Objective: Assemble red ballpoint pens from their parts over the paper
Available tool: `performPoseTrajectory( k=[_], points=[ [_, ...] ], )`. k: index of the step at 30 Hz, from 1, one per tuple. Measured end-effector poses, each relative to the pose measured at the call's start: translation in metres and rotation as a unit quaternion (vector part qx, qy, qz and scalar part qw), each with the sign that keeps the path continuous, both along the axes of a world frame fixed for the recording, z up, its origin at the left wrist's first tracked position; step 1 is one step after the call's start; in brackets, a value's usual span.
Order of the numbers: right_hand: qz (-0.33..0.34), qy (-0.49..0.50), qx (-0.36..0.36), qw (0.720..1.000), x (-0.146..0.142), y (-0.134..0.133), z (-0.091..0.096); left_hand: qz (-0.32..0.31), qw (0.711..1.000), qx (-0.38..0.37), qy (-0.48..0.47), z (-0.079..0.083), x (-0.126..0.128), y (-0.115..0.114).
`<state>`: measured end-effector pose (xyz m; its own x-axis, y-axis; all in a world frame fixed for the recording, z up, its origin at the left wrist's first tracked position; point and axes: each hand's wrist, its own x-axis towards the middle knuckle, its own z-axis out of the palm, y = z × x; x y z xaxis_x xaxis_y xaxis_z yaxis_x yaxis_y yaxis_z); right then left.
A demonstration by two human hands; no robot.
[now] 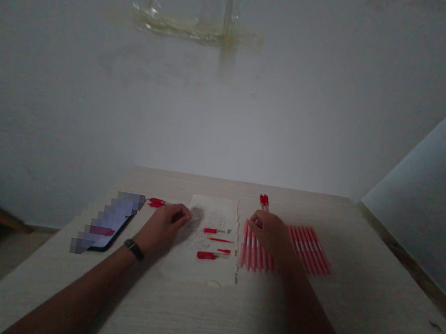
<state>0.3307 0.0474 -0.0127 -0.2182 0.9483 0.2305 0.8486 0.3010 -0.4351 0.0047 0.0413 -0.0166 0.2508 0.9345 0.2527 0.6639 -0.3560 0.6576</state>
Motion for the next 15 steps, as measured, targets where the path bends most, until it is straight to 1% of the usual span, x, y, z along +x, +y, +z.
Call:
performPoseTrajectory(
  k=[3, 9, 12, 15],
  points=[
    [-0.003, 0.005, -0.003, 1.0, 0.0002, -0.0003, -0.0004, 0.021, 1.0, -0.009, -0.018, 0.0013, -0.0017, 0.001],
    [-0.017, 0.02, 0.01, 1.0, -0.0014, -0.0012, -0.0009, 0.061, 0.998, -0.016, -0.022, 0.0052, -0.0023, 0.0005],
    [-0.019, 0.033, 0.007, 0.999, -0.0006, 0.0, -0.0023, 0.064, 0.997, -0.018, -0.025, 0.0057, -0.0018, 0.0001],
    [-0.013, 0.047, 0.003, 0.999, -0.0004, 0.0018, -0.0038, 0.052, 0.998, -0.014, -0.013, 0.0053, 0.0005, -0.0012]
  ],
)
